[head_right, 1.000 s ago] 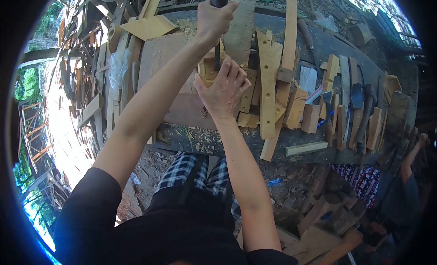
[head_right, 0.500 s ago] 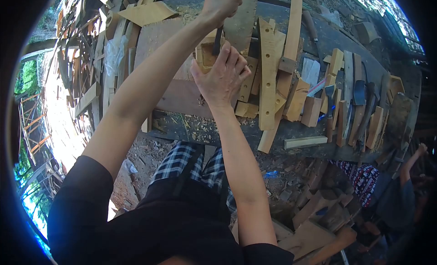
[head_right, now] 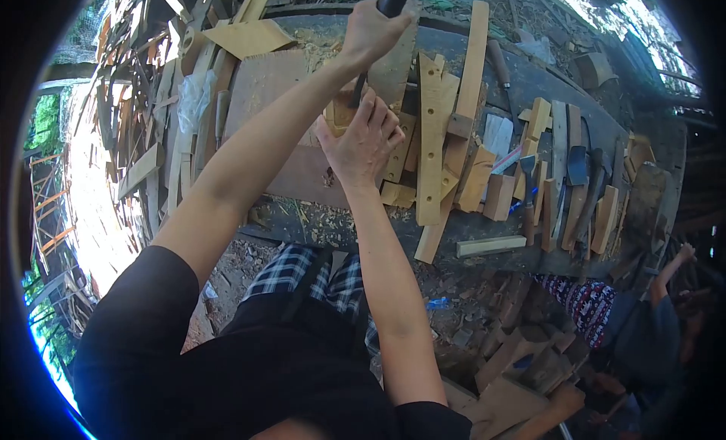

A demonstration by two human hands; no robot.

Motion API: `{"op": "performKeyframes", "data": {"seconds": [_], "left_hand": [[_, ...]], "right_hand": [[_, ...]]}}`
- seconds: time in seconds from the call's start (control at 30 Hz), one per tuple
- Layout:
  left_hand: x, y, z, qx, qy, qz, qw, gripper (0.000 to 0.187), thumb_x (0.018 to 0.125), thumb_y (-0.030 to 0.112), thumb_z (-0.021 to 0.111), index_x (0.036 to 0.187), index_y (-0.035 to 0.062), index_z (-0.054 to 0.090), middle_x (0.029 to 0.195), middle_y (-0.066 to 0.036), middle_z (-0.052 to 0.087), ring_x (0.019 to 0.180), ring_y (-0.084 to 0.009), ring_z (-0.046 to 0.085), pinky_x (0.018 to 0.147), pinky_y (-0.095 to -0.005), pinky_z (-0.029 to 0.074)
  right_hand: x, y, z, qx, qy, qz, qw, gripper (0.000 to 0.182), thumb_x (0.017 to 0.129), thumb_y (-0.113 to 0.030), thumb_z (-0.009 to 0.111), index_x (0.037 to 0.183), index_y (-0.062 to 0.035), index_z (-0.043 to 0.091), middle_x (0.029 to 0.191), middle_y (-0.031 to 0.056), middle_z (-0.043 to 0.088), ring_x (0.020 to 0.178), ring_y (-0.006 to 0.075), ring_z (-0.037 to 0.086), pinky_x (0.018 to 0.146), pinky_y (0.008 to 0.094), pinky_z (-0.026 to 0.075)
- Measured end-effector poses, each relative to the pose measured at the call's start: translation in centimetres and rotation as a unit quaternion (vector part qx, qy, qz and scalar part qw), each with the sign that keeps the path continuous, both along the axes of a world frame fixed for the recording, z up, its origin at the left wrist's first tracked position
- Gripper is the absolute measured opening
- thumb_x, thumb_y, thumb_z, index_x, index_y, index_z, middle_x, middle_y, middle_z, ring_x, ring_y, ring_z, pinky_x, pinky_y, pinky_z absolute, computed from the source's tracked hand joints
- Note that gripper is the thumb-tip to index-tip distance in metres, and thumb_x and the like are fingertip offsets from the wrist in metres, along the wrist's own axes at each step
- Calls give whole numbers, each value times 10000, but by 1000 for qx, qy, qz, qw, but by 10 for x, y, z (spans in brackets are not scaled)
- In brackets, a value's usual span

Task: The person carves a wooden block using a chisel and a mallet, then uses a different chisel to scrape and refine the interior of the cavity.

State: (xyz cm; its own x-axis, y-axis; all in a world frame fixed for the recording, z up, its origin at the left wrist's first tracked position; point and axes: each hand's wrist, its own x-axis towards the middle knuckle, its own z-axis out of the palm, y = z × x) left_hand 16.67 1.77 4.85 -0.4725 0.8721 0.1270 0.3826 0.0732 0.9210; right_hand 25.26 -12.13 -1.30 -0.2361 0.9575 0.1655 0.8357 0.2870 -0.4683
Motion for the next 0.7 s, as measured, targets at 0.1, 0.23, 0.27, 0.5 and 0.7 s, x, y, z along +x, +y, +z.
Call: {"op": "performKeyframes", "data": {"seconds": [0.1, 0.23, 0.27, 0.5, 0.7], "left_hand": [[-5, 6, -4, -30, -27, 0, 999, 635, 786, 395, 809, 1195, -46, 606, 968, -199, 694, 885, -312, 678, 812, -425, 531], [5, -1, -10, -127, -21, -66, 990, 381, 805, 301, 714, 867, -72, 665, 716, -210, 681, 707, -335, 714, 698, -428, 555], [0, 2, -29, -204, -43, -81, 975, 383, 813, 300, 711, 885, -72, 657, 693, -193, 668, 686, -327, 706, 690, -433, 551], [-30, -21, 26, 62, -45, -19, 997, 244, 882, 230, 751, 836, 35, 612, 634, 1, 572, 466, -91, 500, 415, -274, 389], [-84, -85, 51, 131, -317, 120, 932, 241, 909, 164, 744, 785, 88, 552, 588, 49, 478, 406, -26, 363, 382, -226, 271]], "right_hand": [[3, -9, -6, 1, 2, 3, 1000, 860, 778, -543, 723, 1391, -22, 418, 1318, 152, 452, 1234, 363, 414, 989, 572, 321], [1, -4, -1, 5, -15, 7, 1000, 886, 774, -524, 725, 1422, -16, 397, 1321, 157, 458, 1237, 372, 417, 998, 566, 321], [1, -5, 1, 18, -15, 15, 1000, 886, 774, -524, 725, 1422, -16, 397, 1321, 157, 458, 1237, 372, 417, 998, 566, 321], [0, -4, 11, -23, -5, -5, 1000, 1008, 760, -571, 755, 1474, 19, 356, 1301, 173, 482, 1225, 376, 440, 1016, 541, 328], [3, 5, 38, -168, 132, -29, 977, 792, 827, -431, 752, 1393, 45, 471, 1236, 182, 547, 1164, 341, 538, 994, 480, 440]]}}
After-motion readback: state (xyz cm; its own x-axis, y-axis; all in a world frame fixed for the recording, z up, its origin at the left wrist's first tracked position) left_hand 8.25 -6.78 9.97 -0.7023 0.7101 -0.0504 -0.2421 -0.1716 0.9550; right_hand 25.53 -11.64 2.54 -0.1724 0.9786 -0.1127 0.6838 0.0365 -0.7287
